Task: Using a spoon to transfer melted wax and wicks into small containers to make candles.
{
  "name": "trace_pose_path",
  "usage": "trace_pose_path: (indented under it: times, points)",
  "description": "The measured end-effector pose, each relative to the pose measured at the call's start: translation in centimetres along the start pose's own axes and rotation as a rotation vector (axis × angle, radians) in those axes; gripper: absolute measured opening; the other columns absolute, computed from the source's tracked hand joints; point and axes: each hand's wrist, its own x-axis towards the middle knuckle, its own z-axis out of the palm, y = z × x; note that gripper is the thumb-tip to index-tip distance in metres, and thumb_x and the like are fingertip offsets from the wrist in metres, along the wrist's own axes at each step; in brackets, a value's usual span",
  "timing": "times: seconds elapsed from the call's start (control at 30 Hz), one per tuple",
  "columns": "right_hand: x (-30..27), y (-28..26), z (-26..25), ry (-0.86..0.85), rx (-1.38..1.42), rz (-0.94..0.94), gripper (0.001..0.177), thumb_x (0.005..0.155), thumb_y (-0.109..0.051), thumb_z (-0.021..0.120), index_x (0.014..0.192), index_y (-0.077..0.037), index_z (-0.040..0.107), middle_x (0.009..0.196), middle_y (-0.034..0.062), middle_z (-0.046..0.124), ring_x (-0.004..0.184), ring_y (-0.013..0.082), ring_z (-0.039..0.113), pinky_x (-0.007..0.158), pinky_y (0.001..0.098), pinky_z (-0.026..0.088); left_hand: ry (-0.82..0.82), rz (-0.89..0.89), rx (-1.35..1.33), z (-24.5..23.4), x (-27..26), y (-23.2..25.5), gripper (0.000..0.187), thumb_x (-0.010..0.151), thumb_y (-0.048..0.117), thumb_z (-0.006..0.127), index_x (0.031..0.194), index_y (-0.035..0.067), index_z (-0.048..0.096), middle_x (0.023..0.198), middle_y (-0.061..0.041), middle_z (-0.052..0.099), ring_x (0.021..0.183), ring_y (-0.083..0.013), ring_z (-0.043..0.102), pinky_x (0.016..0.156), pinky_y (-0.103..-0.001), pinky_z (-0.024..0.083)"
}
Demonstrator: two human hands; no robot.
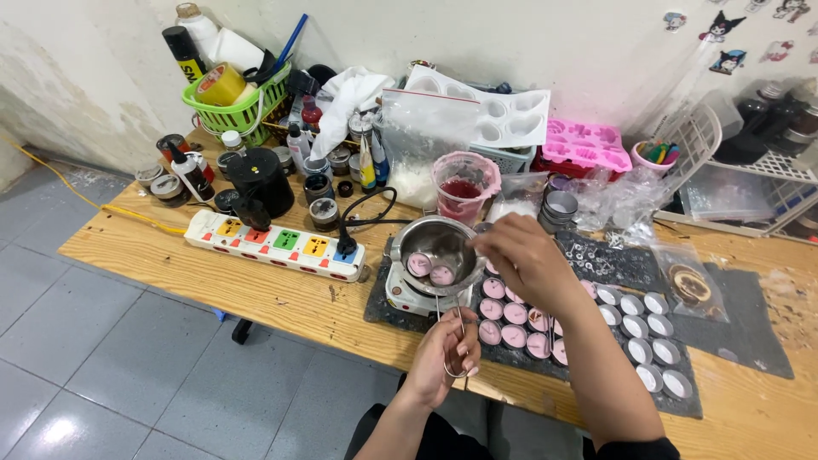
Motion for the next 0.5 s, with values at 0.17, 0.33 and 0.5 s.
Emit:
trace_pose_path:
  times: [0.17,0.33,0.5]
  points:
    - [-0.4,0.3,0.8,-0.079,-0.021,-0.09,0.017,0.086,-0.008,0.071,0.103,-0.007,0.072,0.095,0.0057,0.069,0.097,0.0263,0.063,0.084,0.0402,0.047,0.031,-0.017,0.005,0.0,0.0,-0.3,0.026,0.107,0.022,0.036,0.12,0.004,0.049,0.07,-0.001,0.041,0.059,-0.0126,0.048,0.057,-0.027,0.044]
    - [-0.4,0.4,1.4,-0.101,-0.115,-0.103,0.021,0.083,-0.008,0.073,0.104,-0.007,0.072,0.095,0.0045,0.069,0.096,0.0249,0.063,0.082,0.0399,0.046,0.016,-0.031,-0.015,0.1,-0.2,-0.1,0.026,0.106,0.023,0.036,0.12,0.005,0.049,0.071,-0.001,0.041,0.06,-0.0123,0.048,0.057,-0.027,0.044]
    - [-0.3,-0.3,0.5,0.004,-0.107,-0.067,0.017,0.087,-0.007,0.072,0.103,-0.006,0.071,0.093,0.0063,0.068,0.093,0.0253,0.064,0.08,0.0395,0.045,0.024,-0.022,0.049,0.1,-0.2,0.0,0.028,0.108,0.024,0.035,0.121,0.004,0.049,0.071,0.0,0.041,0.059,-0.0113,0.048,0.056,-0.026,0.044]
